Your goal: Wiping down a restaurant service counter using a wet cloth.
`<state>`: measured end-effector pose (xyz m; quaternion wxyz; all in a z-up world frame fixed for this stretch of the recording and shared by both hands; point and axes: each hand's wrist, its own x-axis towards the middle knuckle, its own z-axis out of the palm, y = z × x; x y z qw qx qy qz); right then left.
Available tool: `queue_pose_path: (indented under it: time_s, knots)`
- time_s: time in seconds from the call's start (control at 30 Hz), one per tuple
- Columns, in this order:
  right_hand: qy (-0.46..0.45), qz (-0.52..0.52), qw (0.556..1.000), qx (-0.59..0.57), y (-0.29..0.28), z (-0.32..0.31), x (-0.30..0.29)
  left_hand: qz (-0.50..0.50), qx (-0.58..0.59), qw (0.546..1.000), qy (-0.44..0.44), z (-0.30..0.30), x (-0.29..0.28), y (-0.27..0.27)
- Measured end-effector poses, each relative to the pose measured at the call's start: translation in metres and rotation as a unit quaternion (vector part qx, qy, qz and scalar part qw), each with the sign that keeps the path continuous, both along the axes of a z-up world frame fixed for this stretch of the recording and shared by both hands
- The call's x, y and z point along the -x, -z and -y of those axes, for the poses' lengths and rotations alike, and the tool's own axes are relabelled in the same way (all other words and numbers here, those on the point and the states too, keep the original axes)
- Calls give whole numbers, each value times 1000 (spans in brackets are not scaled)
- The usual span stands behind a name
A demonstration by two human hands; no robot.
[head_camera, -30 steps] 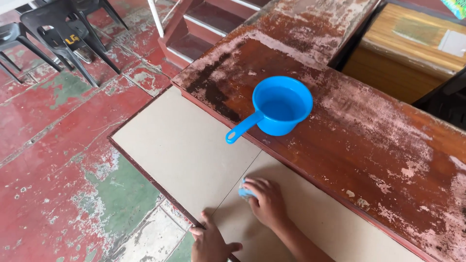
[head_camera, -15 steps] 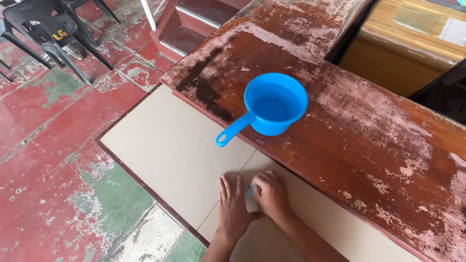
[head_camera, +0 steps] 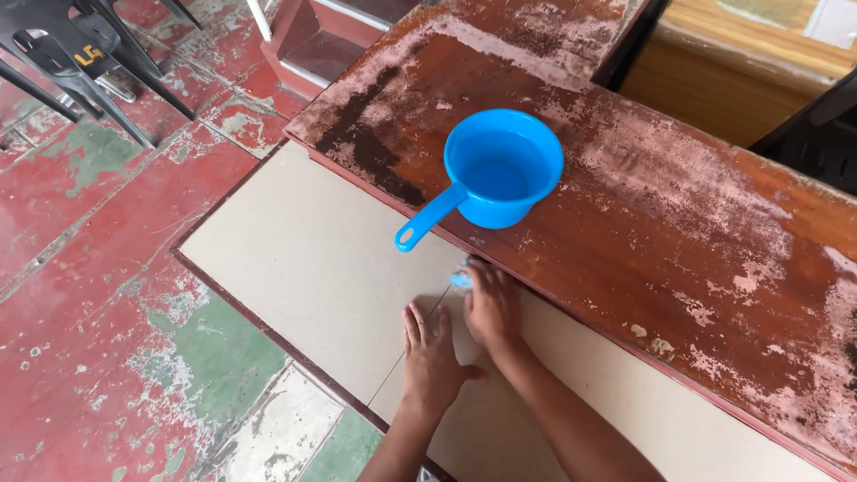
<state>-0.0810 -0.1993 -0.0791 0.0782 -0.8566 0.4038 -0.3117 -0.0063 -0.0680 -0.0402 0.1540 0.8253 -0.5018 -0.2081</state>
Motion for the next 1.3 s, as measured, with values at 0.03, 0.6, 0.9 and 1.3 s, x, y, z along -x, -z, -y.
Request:
queue_pose_path:
  time_s: [0.03,0.6,0.9,1.3]
  knots:
    - [1,-1,1000,2,-1,-3,4,-1,2,1000,1,1,0,2]
    - [-33,12,998,-49,41,-19,103,45,13,998,41,-12,-6,8]
    - [-169,-4,983,-77,20,-47,110,89,36,994,57,-14,-7,18]
    - [-10,-32,998,-61,14,-52,101,48,70,996,40,-16,-4,16]
